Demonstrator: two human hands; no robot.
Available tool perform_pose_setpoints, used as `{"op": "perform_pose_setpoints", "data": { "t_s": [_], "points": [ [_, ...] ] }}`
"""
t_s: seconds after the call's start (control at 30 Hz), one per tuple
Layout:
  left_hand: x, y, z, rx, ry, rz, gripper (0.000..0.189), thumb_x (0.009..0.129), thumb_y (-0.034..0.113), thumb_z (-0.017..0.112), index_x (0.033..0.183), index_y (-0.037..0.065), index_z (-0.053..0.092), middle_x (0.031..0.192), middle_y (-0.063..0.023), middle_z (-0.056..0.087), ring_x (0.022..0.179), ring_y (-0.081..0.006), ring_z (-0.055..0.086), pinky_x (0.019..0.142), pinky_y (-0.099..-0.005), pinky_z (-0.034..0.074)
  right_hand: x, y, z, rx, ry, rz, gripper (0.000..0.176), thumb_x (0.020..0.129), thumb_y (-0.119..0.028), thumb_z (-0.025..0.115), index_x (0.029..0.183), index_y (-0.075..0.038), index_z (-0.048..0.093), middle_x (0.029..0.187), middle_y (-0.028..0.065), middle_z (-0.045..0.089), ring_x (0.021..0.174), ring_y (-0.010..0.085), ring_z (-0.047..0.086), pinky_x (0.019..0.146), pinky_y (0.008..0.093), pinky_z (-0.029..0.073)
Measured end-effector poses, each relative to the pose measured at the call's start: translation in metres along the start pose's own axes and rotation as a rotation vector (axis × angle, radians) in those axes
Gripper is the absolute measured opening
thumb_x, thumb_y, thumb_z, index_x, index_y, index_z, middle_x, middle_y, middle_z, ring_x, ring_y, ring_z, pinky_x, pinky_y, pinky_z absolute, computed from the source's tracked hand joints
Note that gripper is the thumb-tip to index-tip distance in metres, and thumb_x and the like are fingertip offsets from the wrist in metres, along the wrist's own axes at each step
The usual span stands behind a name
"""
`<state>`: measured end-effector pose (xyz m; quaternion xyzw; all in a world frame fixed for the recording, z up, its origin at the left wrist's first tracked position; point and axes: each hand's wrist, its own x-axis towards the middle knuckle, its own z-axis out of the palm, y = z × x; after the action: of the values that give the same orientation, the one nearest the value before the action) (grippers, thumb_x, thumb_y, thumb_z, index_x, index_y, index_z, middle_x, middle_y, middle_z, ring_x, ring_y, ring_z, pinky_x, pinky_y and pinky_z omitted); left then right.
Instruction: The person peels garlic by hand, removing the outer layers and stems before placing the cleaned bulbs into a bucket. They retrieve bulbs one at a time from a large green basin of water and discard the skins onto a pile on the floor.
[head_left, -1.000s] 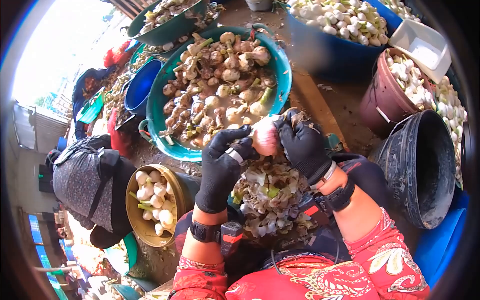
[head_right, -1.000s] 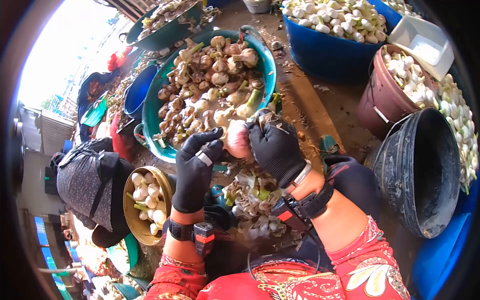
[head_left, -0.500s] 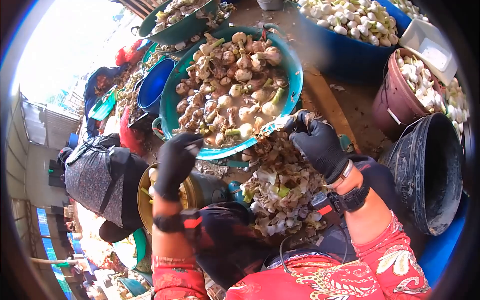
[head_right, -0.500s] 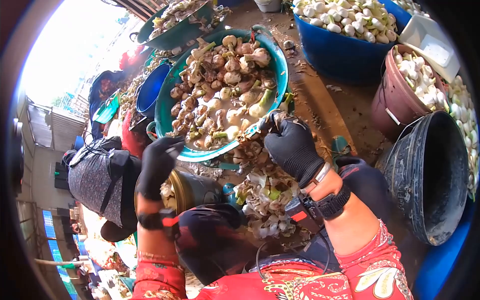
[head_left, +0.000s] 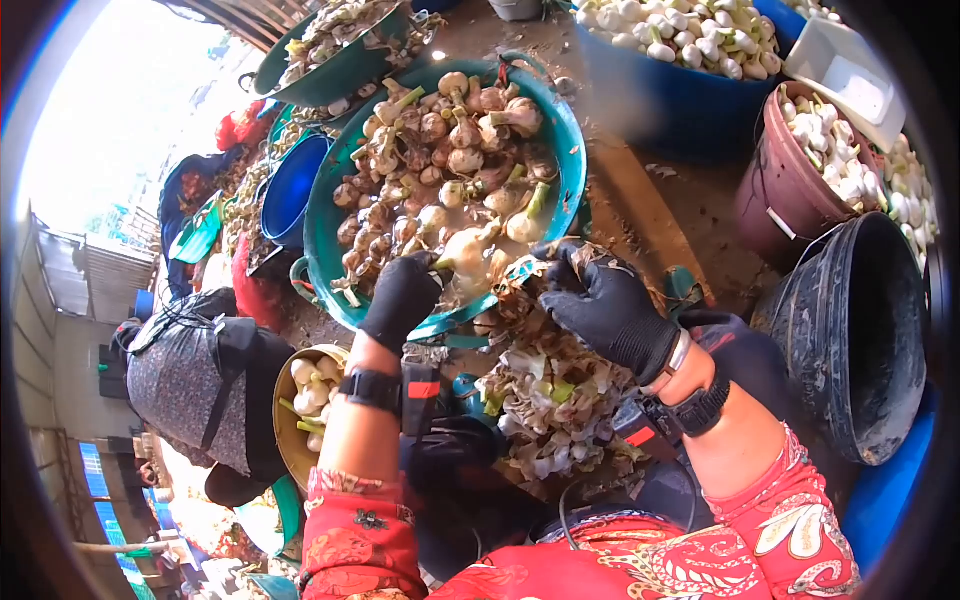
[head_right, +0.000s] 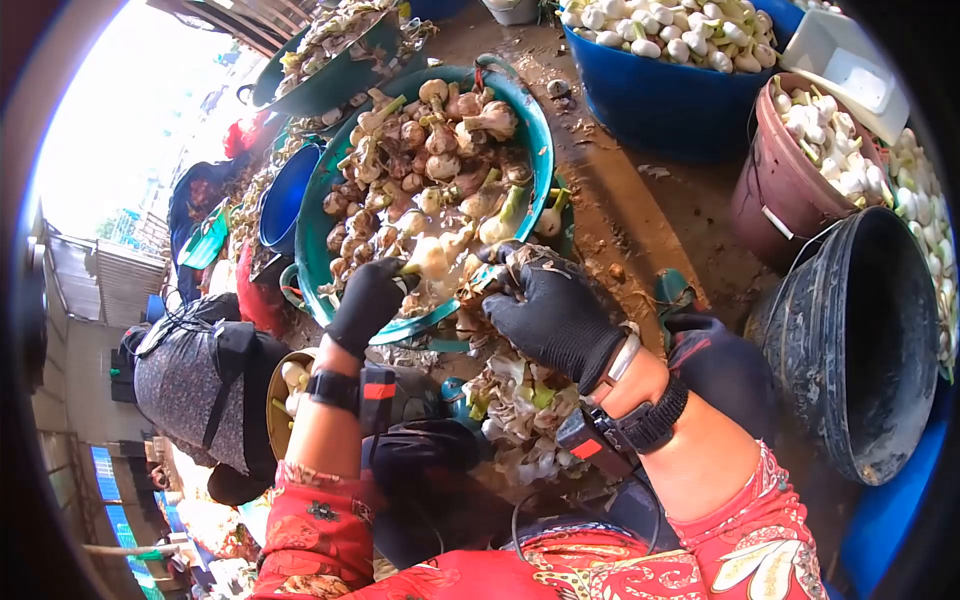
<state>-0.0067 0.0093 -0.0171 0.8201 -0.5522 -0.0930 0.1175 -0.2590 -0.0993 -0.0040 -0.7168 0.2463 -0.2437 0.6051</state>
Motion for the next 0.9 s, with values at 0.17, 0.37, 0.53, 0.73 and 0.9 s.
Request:
{"op": "perform_pose_setpoints", "data": {
  "t_s": [0.17,0.37,0.53,0.73,0.9],
  "points": [
    [-0.061,0.078,-0.022,-1.113,-0.090,-0.101,0.027,0.084,0.012,0.065,0.107,-0.001,0.063,0.091,-0.0051,0.065,0.081,-0.0104,0.059,0.073,-0.0255,0.049,-0.004,-0.001,0.016,0.583,-0.291,0.126,0.057,0.078,-0.001,0.061,0.132,-0.005,0.044,0.109,0.0069,0.059,0.094,0.0141,0.059,0.084,0.0274,0.048],
    [-0.073,0.082,0.040,-1.286,0.232,0.125,0.027,0.091,0.022,0.059,0.104,-0.001,0.060,0.088,-0.0009,0.062,0.075,-0.0080,0.057,0.069,-0.0235,0.049,-0.014,-0.002,0.031,0.723,-0.193,0.037,0.060,0.077,0.009,0.065,0.130,-0.001,0.041,0.119,0.0093,0.054,0.103,0.0173,0.057,0.089,0.0292,0.050],
    [-0.073,0.097,0.025,-1.729,0.172,-0.153,0.026,0.088,0.021,0.063,0.101,-0.001,0.062,0.087,-0.0007,0.063,0.076,-0.0057,0.055,0.066,-0.0210,0.045,-0.018,-0.001,0.037,0.514,-0.089,0.004,0.058,0.078,0.012,0.059,0.132,0.000,0.041,0.120,0.0102,0.054,0.105,0.0178,0.056,0.089,0.0306,0.049],
    [-0.070,0.086,0.014,-1.714,0.168,-0.144,0.024,0.085,0.016,0.064,0.100,-0.003,0.063,0.086,-0.0024,0.064,0.075,-0.0066,0.057,0.066,-0.0210,0.046,-0.003,0.004,0.039,0.558,-0.135,0.015,0.051,0.083,0.003,0.060,0.131,0.001,0.044,0.122,0.0099,0.054,0.107,0.0177,0.056,0.094,0.0312,0.046],
    [-0.066,0.083,0.020,-1.667,0.185,-0.150,0.022,0.080,0.004,0.061,0.101,-0.003,0.062,0.088,-0.0051,0.065,0.075,-0.0104,0.060,0.068,-0.0223,0.048,-0.003,0.021,0.040,0.472,-0.095,-0.055,0.043,0.087,-0.002,0.057,0.129,0.002,0.047,0.121,0.0084,0.056,0.110,0.0178,0.053,0.097,0.0309,0.042]
  ]
}}
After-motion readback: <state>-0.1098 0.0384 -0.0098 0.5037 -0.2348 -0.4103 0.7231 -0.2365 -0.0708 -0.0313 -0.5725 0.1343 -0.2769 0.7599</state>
